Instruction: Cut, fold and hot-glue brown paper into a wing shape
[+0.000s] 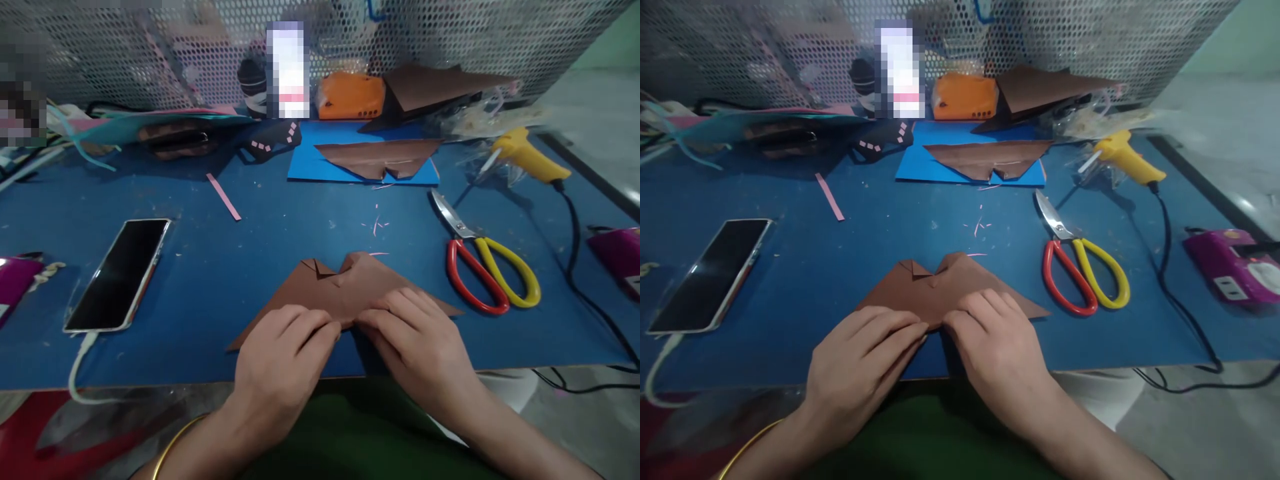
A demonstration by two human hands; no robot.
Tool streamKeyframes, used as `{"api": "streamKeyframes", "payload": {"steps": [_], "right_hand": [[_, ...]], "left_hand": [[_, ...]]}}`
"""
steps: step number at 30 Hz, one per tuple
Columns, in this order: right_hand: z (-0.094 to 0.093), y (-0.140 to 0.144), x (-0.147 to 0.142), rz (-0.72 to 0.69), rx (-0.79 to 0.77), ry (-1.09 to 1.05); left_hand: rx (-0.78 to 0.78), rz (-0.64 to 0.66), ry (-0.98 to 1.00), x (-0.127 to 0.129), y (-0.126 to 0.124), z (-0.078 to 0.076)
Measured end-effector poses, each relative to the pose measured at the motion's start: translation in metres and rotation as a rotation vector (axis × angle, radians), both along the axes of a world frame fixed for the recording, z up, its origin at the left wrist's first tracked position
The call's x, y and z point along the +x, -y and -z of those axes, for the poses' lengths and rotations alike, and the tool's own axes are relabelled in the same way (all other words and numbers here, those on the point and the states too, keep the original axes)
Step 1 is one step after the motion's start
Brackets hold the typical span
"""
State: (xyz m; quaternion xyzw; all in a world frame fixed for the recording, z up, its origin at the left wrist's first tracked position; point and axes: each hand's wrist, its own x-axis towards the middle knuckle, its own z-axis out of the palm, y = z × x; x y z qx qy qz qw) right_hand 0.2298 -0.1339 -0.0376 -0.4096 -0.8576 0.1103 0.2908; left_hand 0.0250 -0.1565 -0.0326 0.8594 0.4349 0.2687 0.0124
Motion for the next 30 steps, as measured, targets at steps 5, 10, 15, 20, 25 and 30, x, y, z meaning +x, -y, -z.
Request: {"api": "streamKeyframes", "payload": {"steps": [5,10,15,20,25,30], "right_hand": [[-0.001,0.000,-0.001,0.015,-0.099,-0.038],[-0.002,-0.002,-0.006,-0.027,-0.147,-0.031],[-0.003,-0.004,-0.010,0.023,-0.178,0.014],[-0.009,-0.006,-0.014,0.082,-0.231,0.092],[-0.016,-0.009,-0.014,0.116,-0.302,0.086],[-0.019,-0.015,-0.013,0.101,-0.363,0.106]], "left_hand": [[-0.016,0.016,-0.012,-0.002,0.001,0.002],[-0.043,-0.004,0.002,0.000,-0.002,0.001],[-0.175,-0.067,0.063,0.003,-0.007,-0.007],[-0.209,-0.132,0.043,0.004,-0.010,-0.009],[-0.297,-0.204,0.028,0.005,-0.013,-0.010],[-0.342,-0.227,0.090,0.006,-0.015,-0.011]]}}
